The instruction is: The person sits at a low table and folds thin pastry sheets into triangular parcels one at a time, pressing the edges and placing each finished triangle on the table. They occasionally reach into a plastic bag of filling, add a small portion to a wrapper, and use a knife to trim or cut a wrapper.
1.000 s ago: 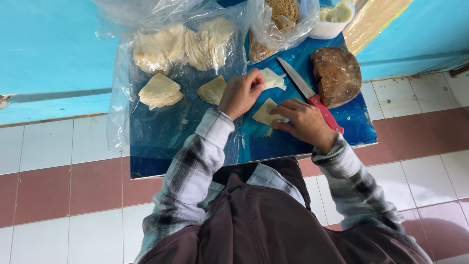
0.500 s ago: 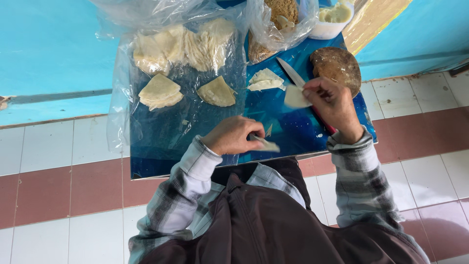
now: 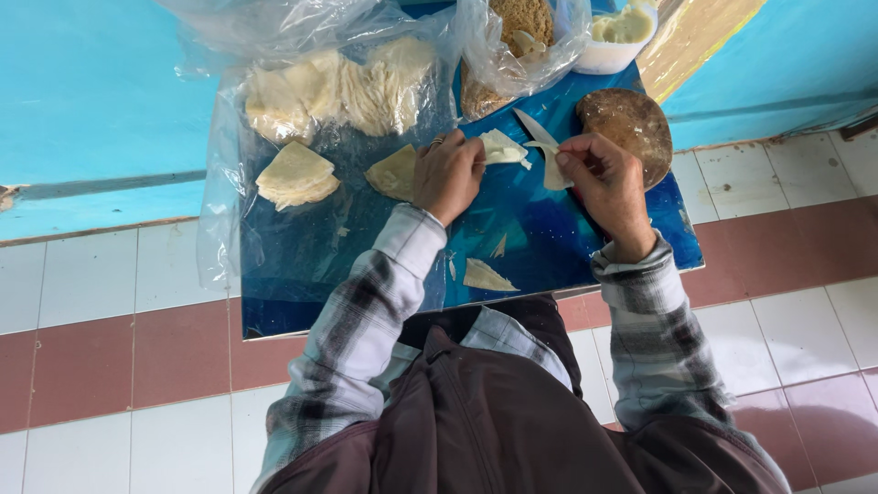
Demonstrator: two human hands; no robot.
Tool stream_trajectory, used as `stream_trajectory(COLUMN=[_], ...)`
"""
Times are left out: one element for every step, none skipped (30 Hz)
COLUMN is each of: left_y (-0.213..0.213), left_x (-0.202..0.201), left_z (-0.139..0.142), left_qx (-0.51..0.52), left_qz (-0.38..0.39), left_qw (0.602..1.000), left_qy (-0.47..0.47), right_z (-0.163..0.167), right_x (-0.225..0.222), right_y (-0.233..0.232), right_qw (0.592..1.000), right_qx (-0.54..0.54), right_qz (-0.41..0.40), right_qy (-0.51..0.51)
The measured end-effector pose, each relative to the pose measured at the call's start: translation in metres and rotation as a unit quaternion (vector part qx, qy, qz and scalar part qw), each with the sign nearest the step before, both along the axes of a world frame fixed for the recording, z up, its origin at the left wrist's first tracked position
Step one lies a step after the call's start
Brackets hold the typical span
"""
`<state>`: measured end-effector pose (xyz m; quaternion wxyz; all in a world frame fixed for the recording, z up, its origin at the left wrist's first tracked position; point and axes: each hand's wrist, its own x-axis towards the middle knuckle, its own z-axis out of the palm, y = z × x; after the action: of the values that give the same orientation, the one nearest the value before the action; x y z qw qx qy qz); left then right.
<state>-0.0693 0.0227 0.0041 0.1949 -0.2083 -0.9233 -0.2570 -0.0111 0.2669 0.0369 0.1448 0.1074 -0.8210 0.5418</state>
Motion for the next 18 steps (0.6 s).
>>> stream_trajectory(left_y=[-0.001, -0.001, 0.0, 0.001, 0.004, 0.006, 0.008, 0.009, 0.009, 0.008, 0.006, 0.003, -0.002, -0.009, -0.016, -0.021, -0.027, -0.033], left_x=[-0.003, -0.009, -0.014, -0.019, -0.023, -0.027, -0.031, -0.034, -0.035, -0.035, -0.034, -0.031, -0.024, -0.014, -0.005, 0.006, 0.014, 0.017], left_z=[0.002, 0.004, 0.007, 0.011, 0.015, 0.019, 0.024, 0.029, 0.034, 0.039, 0.044, 0.048, 0.05, 0.05, 0.051, 0.049, 0.046, 0.045], left_qx=[0.053, 0.105, 0.156, 0.198, 0.239, 0.28, 0.272, 0.266, 0.259, 0.28, 0.302, 0.322, 0.253, 0.182, 0.108, 0.019, -0.07, -0.066], left_qz=[-0.018, -0.035, -0.053, -0.054, -0.054, -0.055, -0.045, -0.035, -0.024, -0.053, -0.082, -0.111, -0.147, -0.184, -0.22, -0.236, -0.246, -0.259], left_qw=[0.998, 0.993, 0.985, 0.976, 0.963, 0.947, 0.95, 0.953, 0.956, 0.952, 0.945, 0.937, 0.953, 0.962, 0.964, 0.966, 0.961, 0.952], left_qy=[-0.015, -0.029, -0.042, -0.077, -0.112, -0.147, -0.143, -0.139, -0.133, -0.113, -0.095, -0.077, -0.085, -0.092, -0.097, -0.103, -0.108, -0.148], right_z=[0.0, 0.0, 0.001, 0.0, 0.0, -0.001, -0.001, -0.002, -0.003, -0.004, -0.005, -0.006, -0.007, -0.008, -0.009, -0.009, -0.01, -0.01], right_x=[-0.002, -0.006, -0.009, -0.013, -0.017, -0.021, -0.024, -0.026, -0.03, -0.033, -0.035, -0.038, -0.04, -0.043, -0.046, -0.046, -0.047, -0.047], right_y=[0.001, 0.002, 0.003, 0.004, 0.004, 0.004, 0.005, 0.005, 0.006, 0.007, 0.008, 0.009, 0.01, 0.011, 0.013, 0.016, 0.018, 0.019], right_qw=[1.0, 0.999, 0.997, 0.995, 0.994, 0.992, 0.992, 0.992, 0.993, 0.993, 0.994, 0.994, 0.992, 0.99, 0.988, 0.987, 0.985, 0.983], right_qx=[-0.023, -0.045, -0.068, -0.083, -0.097, -0.111, -0.111, -0.111, -0.111, -0.105, -0.099, -0.093, -0.104, -0.114, -0.125, -0.137, -0.148, -0.16], right_qz=[0.008, 0.015, 0.022, 0.02, 0.017, 0.015, 0.013, 0.011, 0.011, 0.01, 0.007, 0.004, 0.014, 0.022, 0.03, 0.024, 0.021, 0.018], right_qy=[-0.012, -0.022, -0.033, -0.042, -0.053, -0.062, -0.056, -0.05, -0.044, -0.047, -0.052, -0.057, -0.068, -0.077, -0.086, -0.086, -0.087, -0.087])
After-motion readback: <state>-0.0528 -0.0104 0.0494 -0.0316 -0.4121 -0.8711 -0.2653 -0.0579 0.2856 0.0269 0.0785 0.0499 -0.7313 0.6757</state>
